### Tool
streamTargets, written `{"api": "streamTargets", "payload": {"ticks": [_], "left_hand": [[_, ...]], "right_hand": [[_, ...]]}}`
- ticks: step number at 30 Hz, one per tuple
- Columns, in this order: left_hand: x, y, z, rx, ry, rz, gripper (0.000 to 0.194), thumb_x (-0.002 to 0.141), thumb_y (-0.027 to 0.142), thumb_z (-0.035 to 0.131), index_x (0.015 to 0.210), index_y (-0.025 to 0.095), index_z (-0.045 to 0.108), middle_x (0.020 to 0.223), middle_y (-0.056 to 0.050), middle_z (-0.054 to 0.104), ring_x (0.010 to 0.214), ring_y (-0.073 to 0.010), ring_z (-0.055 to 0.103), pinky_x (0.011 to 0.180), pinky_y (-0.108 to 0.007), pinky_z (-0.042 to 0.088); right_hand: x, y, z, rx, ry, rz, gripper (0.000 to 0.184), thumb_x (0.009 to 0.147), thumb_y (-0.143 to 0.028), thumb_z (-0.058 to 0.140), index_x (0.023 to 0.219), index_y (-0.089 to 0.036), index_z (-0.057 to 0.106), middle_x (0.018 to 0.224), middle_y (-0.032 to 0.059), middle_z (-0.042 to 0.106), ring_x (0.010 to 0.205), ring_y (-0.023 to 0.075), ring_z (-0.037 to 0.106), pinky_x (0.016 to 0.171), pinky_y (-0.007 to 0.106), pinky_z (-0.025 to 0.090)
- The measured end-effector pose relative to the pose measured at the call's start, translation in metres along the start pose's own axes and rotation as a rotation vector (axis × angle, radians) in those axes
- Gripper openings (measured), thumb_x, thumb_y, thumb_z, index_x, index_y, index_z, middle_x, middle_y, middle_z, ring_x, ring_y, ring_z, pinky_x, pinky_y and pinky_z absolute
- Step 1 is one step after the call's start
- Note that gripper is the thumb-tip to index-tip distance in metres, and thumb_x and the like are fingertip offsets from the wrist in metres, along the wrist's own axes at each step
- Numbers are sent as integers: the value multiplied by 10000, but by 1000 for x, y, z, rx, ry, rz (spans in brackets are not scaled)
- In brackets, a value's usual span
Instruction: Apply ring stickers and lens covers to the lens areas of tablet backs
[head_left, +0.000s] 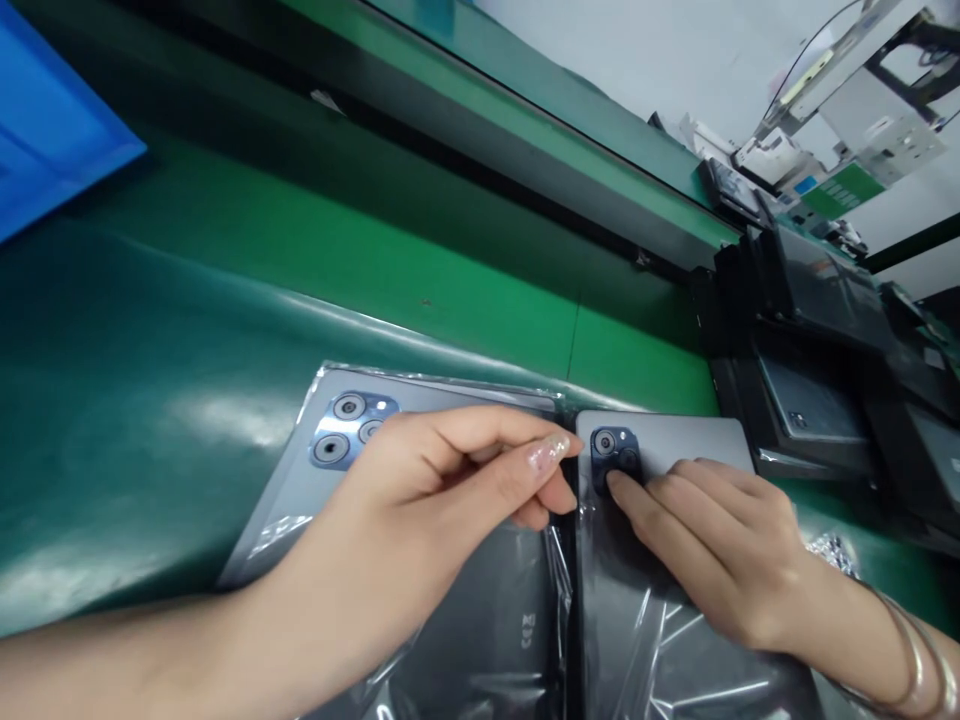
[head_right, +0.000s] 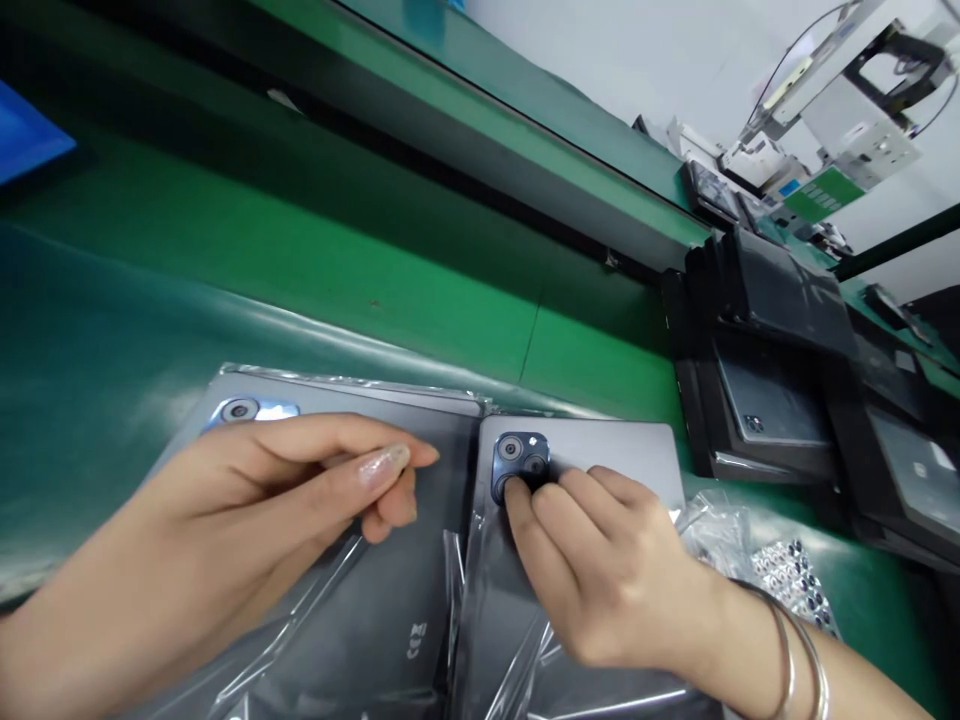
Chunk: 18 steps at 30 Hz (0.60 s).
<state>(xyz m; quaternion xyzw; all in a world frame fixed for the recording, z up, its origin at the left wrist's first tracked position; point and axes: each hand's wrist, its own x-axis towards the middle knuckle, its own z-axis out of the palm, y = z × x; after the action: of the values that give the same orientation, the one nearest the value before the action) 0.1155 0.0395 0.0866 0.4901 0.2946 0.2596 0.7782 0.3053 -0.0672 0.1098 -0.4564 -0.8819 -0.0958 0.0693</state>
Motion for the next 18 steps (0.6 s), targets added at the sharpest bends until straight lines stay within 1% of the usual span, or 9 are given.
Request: {"api": "streamTargets", "payload": {"ticks": [3,7,11,13,16,18], "left_hand": [[-1,2,1,39,7,2,205,801,180,614,638,243,721,582,60,670,573,-39,608,560,-58,494],[-1,1,1,50,11,7,197,806,193,618,672,279,733,586,82,674,550,-22,604,553,-35,490],[-2,-2,-2,62,13,26,183,820,227,627,709,327,733,603,101,679,555,-16,613,538,-15,478],[-3,-5,-4,90,17,33,163,823,265,635,715,341,730,595,102,670,549,-19,609,531,-16,478],[-4,-8,-6,125,26,34,100,815,342,649,766,367,732,576,93,655,519,-36,587,503,-40,483],[-4,-8,-7,144,33,27,85,805,354,656,782,379,734,575,84,657,507,-52,585,487,-66,492]], "right_hand": [[-5,-2,-2,-13,-36,11,266,881,-50,427,1057,26,610,647,68,546,566,169,445,502,323,350],[-14,-4,-1,28,-80,45,320,865,-32,427,1137,44,575,656,67,536,580,179,444,515,336,356],[-20,-5,1,74,-51,82,361,841,-14,456,1183,62,544,671,80,550,600,184,439,518,333,348],[-22,-5,1,86,-34,82,359,835,-2,457,1176,63,548,673,84,556,603,181,439,523,331,351],[-21,-4,0,100,-22,54,341,834,6,445,1149,60,567,663,83,560,591,172,441,518,323,350],[-20,-3,0,105,-24,54,335,841,-4,440,1143,48,576,661,78,560,584,166,440,512,320,346]]}}
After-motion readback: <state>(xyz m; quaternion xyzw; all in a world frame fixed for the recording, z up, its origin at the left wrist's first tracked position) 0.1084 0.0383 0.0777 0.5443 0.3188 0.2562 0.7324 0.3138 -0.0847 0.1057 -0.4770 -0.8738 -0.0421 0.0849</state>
